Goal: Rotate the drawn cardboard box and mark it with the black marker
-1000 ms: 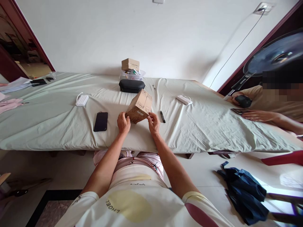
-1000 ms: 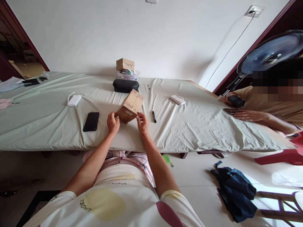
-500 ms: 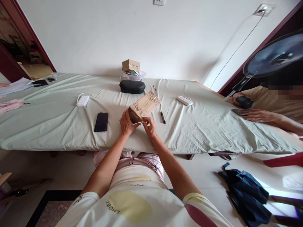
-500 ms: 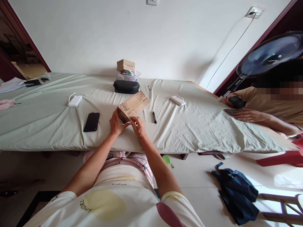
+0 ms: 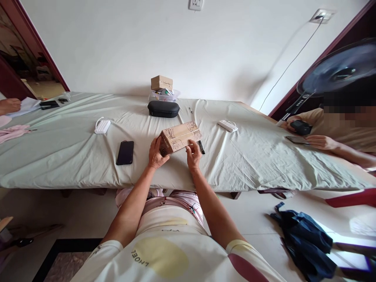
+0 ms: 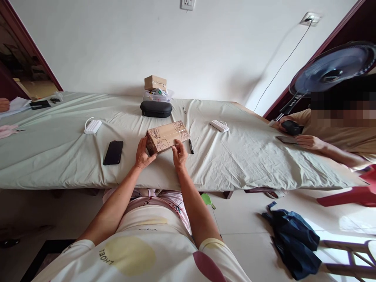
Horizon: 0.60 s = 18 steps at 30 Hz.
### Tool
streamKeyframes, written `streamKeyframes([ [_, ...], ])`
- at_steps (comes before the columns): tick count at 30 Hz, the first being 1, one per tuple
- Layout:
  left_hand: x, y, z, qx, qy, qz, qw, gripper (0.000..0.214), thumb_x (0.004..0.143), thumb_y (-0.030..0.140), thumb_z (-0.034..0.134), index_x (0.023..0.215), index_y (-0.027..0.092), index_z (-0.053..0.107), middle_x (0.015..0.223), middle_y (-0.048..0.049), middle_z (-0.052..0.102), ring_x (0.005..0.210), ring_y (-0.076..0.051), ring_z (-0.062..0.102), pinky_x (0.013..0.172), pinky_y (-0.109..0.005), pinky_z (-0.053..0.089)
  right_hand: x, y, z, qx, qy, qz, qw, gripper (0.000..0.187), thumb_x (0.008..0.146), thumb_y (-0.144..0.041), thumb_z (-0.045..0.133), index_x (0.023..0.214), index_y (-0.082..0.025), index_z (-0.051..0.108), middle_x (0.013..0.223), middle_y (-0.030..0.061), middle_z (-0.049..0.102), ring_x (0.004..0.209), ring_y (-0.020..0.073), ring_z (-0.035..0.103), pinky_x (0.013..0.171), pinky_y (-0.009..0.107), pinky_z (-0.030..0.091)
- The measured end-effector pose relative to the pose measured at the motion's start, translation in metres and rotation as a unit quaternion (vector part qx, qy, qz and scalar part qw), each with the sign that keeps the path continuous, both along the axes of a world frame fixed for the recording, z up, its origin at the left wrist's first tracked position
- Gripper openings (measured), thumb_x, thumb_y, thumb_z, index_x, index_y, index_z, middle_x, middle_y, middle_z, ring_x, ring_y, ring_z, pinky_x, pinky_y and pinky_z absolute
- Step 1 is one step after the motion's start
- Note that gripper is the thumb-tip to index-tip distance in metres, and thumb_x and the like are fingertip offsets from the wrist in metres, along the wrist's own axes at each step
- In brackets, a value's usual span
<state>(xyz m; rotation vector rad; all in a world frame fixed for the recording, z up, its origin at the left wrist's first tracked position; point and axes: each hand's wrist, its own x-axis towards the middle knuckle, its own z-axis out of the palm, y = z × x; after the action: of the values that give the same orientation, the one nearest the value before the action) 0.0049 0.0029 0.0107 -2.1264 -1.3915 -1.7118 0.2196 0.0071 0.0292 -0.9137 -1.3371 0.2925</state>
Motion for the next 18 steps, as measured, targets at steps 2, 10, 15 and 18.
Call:
streamKeyframes([
  [2, -0.003, 0.002, -0.002, -0.007, -0.010, -0.017, 1.000, 0.100, 0.074, 0.049, 0.078, 0.158, 0.017, 0.035, 0.157, -0.0213, 0.044, 0.147, -0.040, 0.045, 0.123, -0.051, 0.039, 0.005, 0.003, 0.001, -0.010, 0.040, -0.034, 0.999, 0.047, 0.094, -0.060, 0.059, 0.125, -0.025, 0.065, 0.073, -0.0032, 0.059, 0.064, 0.0135, 0.054, 0.067, 0.028, 0.049],
  [10, -0.009, 0.001, 0.000, -0.066, -0.063, -0.062, 0.994, 0.095, 0.074, 0.047, 0.076, 0.158, 0.020, 0.039, 0.159, -0.0169, 0.046, 0.150, -0.038, 0.041, 0.124, -0.051, 0.037, 0.018, 0.009, 0.005, -0.013, 0.128, -0.085, 0.988, 0.055, 0.094, -0.059, 0.058, 0.134, -0.021, 0.060, 0.066, -0.0068, 0.048, 0.060, 0.0122, 0.046, 0.063, 0.025, 0.044],
  [15, -0.012, -0.001, 0.006, -0.071, -0.102, -0.109, 0.986, 0.087, 0.079, 0.044, 0.071, 0.158, 0.022, 0.042, 0.158, -0.0141, 0.048, 0.149, -0.037, 0.043, 0.124, -0.051, 0.038, 0.019, 0.008, 0.006, -0.032, 0.152, -0.107, 0.982, 0.058, 0.093, -0.061, 0.057, 0.134, -0.019, 0.059, 0.063, -0.0089, 0.043, 0.058, 0.0117, 0.045, 0.063, 0.025, 0.042],
  [18, -0.012, -0.003, 0.009, -0.081, -0.128, -0.131, 0.980, 0.081, 0.082, 0.042, 0.069, 0.157, 0.025, 0.044, 0.155, -0.0118, 0.051, 0.146, -0.035, 0.047, 0.123, -0.051, 0.039, 0.022, 0.010, 0.006, -0.056, 0.177, -0.098, 0.978, 0.055, 0.091, -0.067, 0.054, 0.115, -0.018, 0.065, 0.065, -0.0064, 0.047, 0.058, 0.0115, 0.045, 0.060, 0.025, 0.042],
])
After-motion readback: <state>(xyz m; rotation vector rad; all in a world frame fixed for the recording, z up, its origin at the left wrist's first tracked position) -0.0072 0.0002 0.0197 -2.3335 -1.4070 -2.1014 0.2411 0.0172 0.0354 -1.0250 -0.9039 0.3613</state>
